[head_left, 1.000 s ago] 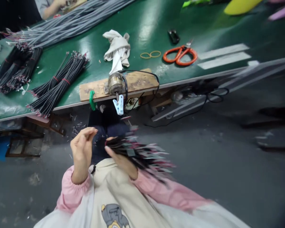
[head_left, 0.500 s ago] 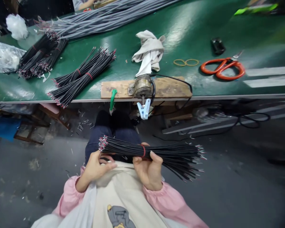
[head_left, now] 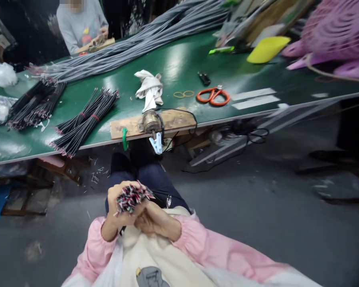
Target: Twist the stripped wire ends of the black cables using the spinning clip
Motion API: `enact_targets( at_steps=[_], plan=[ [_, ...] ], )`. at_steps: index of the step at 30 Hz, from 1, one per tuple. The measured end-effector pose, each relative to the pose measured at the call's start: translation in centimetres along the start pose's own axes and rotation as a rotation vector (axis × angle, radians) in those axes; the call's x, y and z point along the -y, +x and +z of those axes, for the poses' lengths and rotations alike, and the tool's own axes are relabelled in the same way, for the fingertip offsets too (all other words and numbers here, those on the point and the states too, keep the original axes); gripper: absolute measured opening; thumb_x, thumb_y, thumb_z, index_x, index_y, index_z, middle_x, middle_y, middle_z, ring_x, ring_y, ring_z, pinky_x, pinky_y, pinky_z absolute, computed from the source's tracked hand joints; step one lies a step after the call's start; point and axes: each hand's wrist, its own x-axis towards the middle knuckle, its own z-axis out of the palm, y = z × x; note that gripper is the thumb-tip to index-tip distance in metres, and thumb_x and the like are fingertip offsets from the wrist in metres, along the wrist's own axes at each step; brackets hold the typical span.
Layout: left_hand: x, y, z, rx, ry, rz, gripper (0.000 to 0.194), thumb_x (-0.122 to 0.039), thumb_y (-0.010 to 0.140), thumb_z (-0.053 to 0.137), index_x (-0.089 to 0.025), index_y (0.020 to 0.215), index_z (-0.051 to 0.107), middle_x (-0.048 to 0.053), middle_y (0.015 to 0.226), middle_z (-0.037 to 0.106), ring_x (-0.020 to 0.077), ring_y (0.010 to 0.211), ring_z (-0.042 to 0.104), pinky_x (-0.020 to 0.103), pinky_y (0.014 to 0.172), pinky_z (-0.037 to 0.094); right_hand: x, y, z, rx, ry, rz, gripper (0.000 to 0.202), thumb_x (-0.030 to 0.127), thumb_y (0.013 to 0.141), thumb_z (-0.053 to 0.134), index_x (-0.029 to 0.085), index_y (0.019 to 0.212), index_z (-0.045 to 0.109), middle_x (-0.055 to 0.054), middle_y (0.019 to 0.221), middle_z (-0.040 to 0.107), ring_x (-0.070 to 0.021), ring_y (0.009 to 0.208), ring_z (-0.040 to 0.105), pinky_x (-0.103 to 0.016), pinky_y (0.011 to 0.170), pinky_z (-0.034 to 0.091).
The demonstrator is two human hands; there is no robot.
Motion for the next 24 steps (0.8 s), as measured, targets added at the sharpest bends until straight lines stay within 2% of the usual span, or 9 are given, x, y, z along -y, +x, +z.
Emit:
enact_targets(
  at_steps=[1, 3, 4, 6, 9, 11, 15, 19, 24],
  plan=[
    [-0.3, 0.3, 0.0, -0.037, 0.018, -0.010, 0.038, -0.059, 0.069, 0.079, -0.021, 0.075, 0.076, 0.008, 0.074, 0.078, 0.0243, 0.065, 0.074, 0.036, 0.066, 0.060, 0.6, -0.3, -0.2, -0.016, -0.028, 0.022, 0.076, 0.082, 0.081, 0.049, 0.015, 0.048, 0.061, -0.001, 0.037, 0.051, -0.0074, 0.026, 0.035, -0.020, 0.025, 0.025],
    [-0.9, 0.9, 0.1, -0.070, 0.035, -0.033, 0.034, -0.053, 0.076, 0.075, -0.019, 0.070, 0.075, 0.008, 0.070, 0.077, 0.0225, 0.064, 0.073, 0.032, 0.063, 0.059, 2.2, -1.1, -0.9, -0.157, -0.167, -0.067, 0.066, 0.076, 0.075, 0.066, 0.014, 0.051, 0.064, 0.002, 0.039, 0.050, -0.0060, 0.032, 0.035, -0.019, 0.030, 0.025],
    [-1.2, 1.2, 0.1, -0.081, 0.054, -0.049, 0.033, -0.050, 0.077, 0.074, -0.019, 0.066, 0.074, 0.007, 0.066, 0.076, 0.0217, 0.061, 0.071, 0.031, 0.062, 0.058, 3.2, -1.5, -1.3, -0.234, -0.187, -0.131, 0.058, 0.071, 0.073, 0.072, 0.015, 0.055, 0.067, 0.002, 0.043, 0.052, -0.0066, 0.037, 0.039, -0.019, 0.035, 0.029],
    [-1.8, 1.7, 0.2, -0.100, 0.113, -0.073, 0.027, -0.041, 0.075, 0.077, -0.019, 0.060, 0.074, 0.006, 0.063, 0.075, 0.0202, 0.058, 0.069, 0.030, 0.061, 0.057, 5.4, -2.4, -1.6, -0.404, -0.343, -0.364, 0.041, 0.057, 0.077, 0.076, 0.016, 0.069, 0.075, -0.002, 0.059, 0.064, -0.0108, 0.050, 0.053, -0.022, 0.046, 0.041],
    [-2.6, 2.6, 0.7, -0.082, 0.153, -0.050, 0.011, -0.027, 0.070, 0.080, -0.020, 0.063, 0.075, 0.003, 0.062, 0.074, 0.0173, 0.055, 0.066, 0.027, 0.059, 0.055, 8.3, -3.0, -1.3, -0.439, -0.477, -0.626, 0.019, 0.037, 0.081, 0.076, 0.020, 0.086, 0.081, -0.005, 0.075, 0.071, -0.0143, 0.061, 0.060, -0.026, 0.054, 0.049],
    [-3.0, 3.2, 1.1, -0.050, 0.130, -0.035, 0.012, -0.023, 0.066, 0.082, -0.019, 0.061, 0.072, 0.001, 0.060, 0.071, 0.0153, 0.053, 0.064, 0.025, 0.055, 0.054, 9.4, -2.8, -0.9, -0.428, -0.487, -0.701, 0.014, 0.031, 0.080, 0.077, 0.020, 0.087, 0.081, -0.006, 0.076, 0.073, -0.0143, 0.060, 0.060, -0.026, 0.054, 0.050],
    [-3.3, 4.2, 1.9, -0.017, 0.066, -0.059, 0.017, -0.019, 0.063, 0.084, -0.019, 0.057, 0.068, -0.001, 0.056, 0.068, 0.0138, 0.050, 0.062, 0.022, 0.051, 0.054, 9.9, -2.1, -0.9, -0.431, -0.384, -0.695, 0.010, 0.028, 0.080, 0.076, 0.020, 0.079, 0.080, -0.006, 0.072, 0.074, -0.0155, 0.062, 0.063, -0.027, 0.056, 0.051],
    [-2.9, 4.8, 1.9, 0.052, 0.084, -0.074, 0.011, -0.017, 0.064, 0.085, -0.018, 0.067, 0.075, 0.002, 0.065, 0.074, 0.0164, 0.056, 0.068, 0.024, 0.057, 0.057, 9.5, -1.7, -1.6, -0.473, -0.286, -0.641, 0.010, 0.029, 0.078, 0.077, 0.019, 0.077, 0.080, -0.006, 0.071, 0.074, -0.0160, 0.062, 0.065, -0.026, 0.056, 0.052],
    [-2.4, 5.4, 1.8, 0.095, 0.257, 0.046, 0.013, -0.015, 0.070, 0.082, -0.019, 0.065, 0.070, 0.000, 0.062, 0.073, 0.0137, 0.052, 0.067, 0.020, 0.054, 0.055, 10.0, -1.9, -2.0, -0.584, -0.446, -0.736, 0.011, 0.024, 0.079, 0.076, 0.018, 0.070, 0.077, -0.005, 0.062, 0.071, -0.0143, 0.054, 0.060, -0.026, 0.051, 0.048]
  ],
)
